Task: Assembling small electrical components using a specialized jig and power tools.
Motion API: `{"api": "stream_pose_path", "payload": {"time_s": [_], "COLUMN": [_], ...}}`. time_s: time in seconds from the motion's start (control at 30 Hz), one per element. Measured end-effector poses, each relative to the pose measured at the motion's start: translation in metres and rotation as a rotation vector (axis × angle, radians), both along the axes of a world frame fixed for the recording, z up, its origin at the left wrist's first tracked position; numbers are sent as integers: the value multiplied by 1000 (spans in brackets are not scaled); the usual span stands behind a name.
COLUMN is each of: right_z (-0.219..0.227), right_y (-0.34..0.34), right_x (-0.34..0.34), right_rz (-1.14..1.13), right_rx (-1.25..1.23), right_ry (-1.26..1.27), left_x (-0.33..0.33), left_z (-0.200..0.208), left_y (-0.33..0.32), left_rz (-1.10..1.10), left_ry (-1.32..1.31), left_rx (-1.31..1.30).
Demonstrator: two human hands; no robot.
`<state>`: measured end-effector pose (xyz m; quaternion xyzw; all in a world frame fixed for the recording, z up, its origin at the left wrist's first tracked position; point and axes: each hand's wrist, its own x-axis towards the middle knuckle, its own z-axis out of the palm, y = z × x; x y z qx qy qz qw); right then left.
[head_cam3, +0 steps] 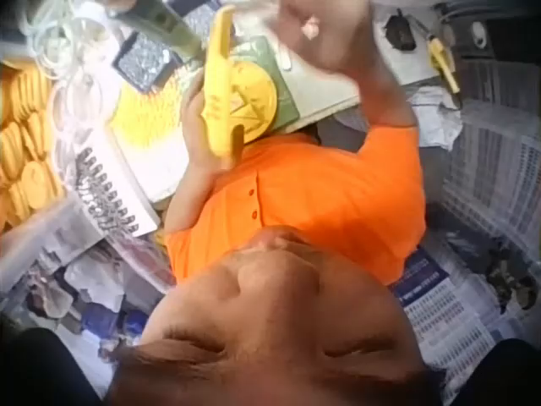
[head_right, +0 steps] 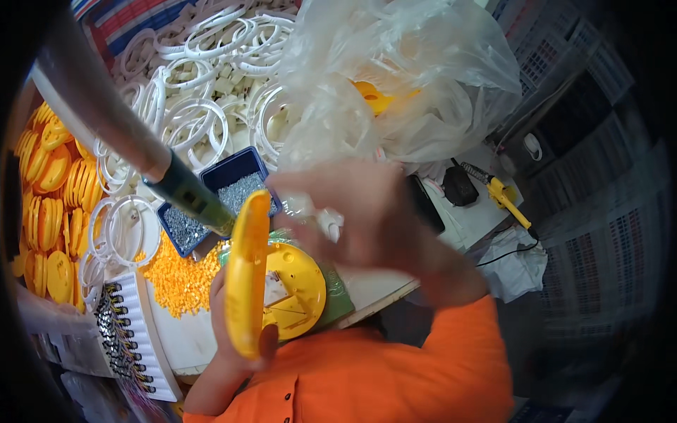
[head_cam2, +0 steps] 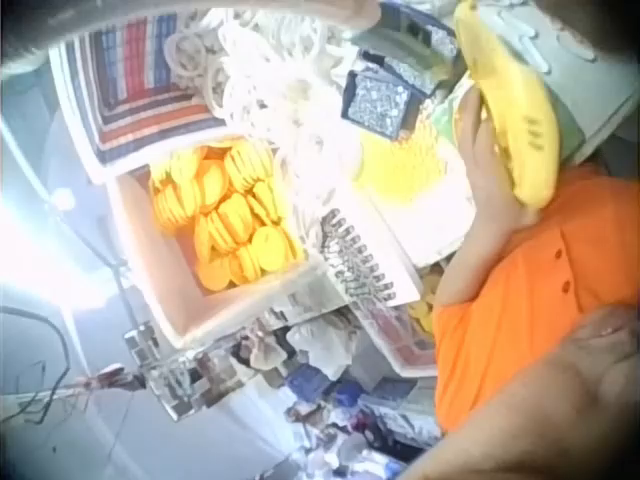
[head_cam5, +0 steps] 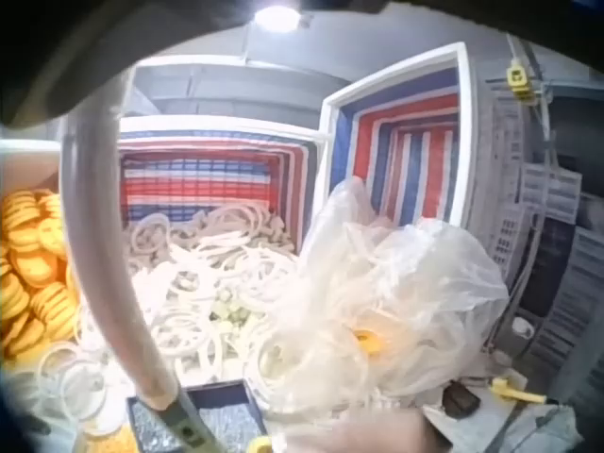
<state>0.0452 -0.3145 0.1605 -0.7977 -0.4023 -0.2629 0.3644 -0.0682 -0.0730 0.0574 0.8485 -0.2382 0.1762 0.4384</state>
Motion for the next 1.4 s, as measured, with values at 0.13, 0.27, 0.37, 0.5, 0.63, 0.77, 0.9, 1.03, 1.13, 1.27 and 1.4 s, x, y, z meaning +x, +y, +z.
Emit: {"api": "stream_pose_path", "payload": {"time_s": [0.13, 0.27, 0.37, 0.5, 0.63, 0.77, 0.9, 1.03, 1.13, 1.27, 1.4], "right_z": [60, 130, 170, 126, 55, -24, -16, -30, -55, -75, -10], "right_y": [-46, -155, -135, -110, -29, -45, -35, -33, -78, -98, -69], "right_x": [139, 294, 285, 296, 220, 290, 343, 351, 371, 357, 219], "right_rz": [-418, -841, -1126, -1035, -994, -910, -755, -621, -613, -645, -481], "right_rx": [-664, -350, -417, -693, -591, -382, -360, -151, 16, 152, -505], "right_ry": [375, 216, 62, -48, 24, -6, 218, 407, 265, 149, 167], "left_x": [-35, -54, -61, -57, -54, -55, -36, -46, -53, -49, -47], "left_z": [-22, -28, -26, -26, -27, -16, -9, -9, 0, -25, -36], "left_y": [32, 37, 43, 41, 43, 40, 37, 38, 42, 47, 56], "left_rz": [-22, -36, -8, -47, -67, -93, -106, -139, -173, -192, -155], "left_ry": [352, 444, 443, 471, 522, 506, 351, 383, 491, 513, 677], "left_rx": [-236, -272, -151, -226, -350, -410, -164, -145, -154, -138, -201]}}
